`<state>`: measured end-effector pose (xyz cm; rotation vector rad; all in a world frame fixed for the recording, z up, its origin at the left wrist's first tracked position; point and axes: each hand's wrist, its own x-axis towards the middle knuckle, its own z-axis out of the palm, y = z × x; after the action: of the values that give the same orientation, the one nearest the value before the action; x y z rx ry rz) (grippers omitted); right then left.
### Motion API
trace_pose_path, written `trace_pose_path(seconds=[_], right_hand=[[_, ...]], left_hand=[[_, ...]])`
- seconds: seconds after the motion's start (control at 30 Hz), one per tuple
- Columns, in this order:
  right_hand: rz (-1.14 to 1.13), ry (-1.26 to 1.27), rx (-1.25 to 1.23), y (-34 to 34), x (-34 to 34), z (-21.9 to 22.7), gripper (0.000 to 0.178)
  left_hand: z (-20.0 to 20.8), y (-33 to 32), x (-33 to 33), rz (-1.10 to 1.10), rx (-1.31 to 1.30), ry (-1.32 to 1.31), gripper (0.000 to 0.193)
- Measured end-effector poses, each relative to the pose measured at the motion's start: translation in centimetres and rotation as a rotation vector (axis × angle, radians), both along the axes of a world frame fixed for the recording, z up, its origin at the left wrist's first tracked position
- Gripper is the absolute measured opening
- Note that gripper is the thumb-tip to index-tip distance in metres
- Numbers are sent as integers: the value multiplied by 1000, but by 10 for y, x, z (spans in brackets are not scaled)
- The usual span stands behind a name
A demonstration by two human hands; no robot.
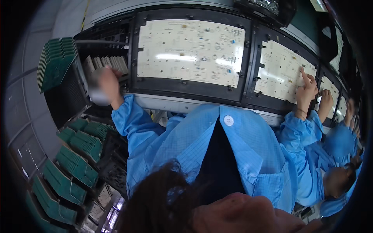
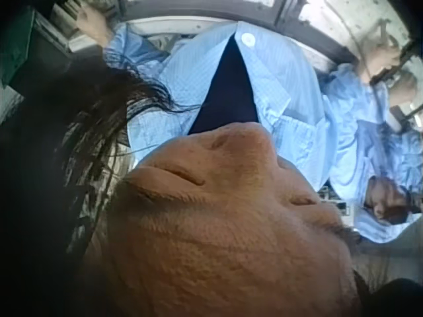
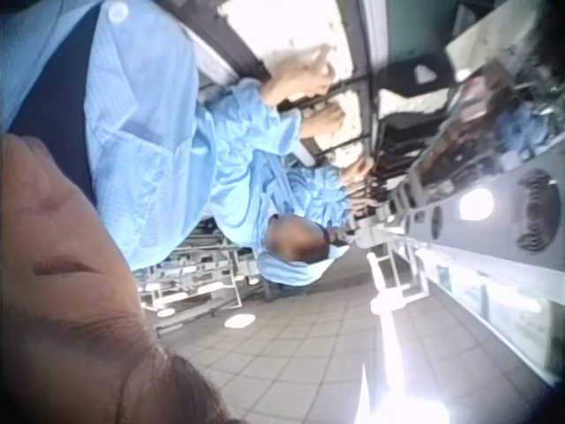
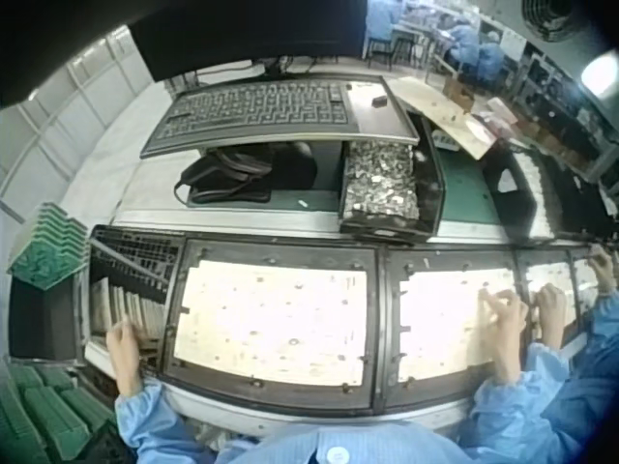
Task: Manually placing electronic components onto circuit boards at an assembly station.
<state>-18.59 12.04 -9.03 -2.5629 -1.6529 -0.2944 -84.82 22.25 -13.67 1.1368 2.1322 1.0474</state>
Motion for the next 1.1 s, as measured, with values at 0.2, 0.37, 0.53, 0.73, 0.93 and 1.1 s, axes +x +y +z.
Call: trace_pose_path(seconds=[0.2, 0.37, 0.53, 0.73, 0.93, 1.1], right_hand=[[-41, 5, -110, 10, -20, 4, 60], [225, 63, 197, 19, -52, 26, 43], [747, 640, 105, 15, -173, 44, 23], [813, 731, -4, 5, -242, 41, 28], [716, 500, 149, 4, -253, 14, 24], [649, 499, 96, 3, -258, 22, 21]], left_hand=[[-2, -10, -17, 51, 33, -21, 49], [-3, -11, -20, 57, 214, -92, 35], [18, -34, 38, -198, 564, 173, 15], [47, -65, 71, -398, 409, 580, 14], [45, -70, 58, -414, 352, 570, 20], [52, -69, 58, -478, 310, 526, 16]])
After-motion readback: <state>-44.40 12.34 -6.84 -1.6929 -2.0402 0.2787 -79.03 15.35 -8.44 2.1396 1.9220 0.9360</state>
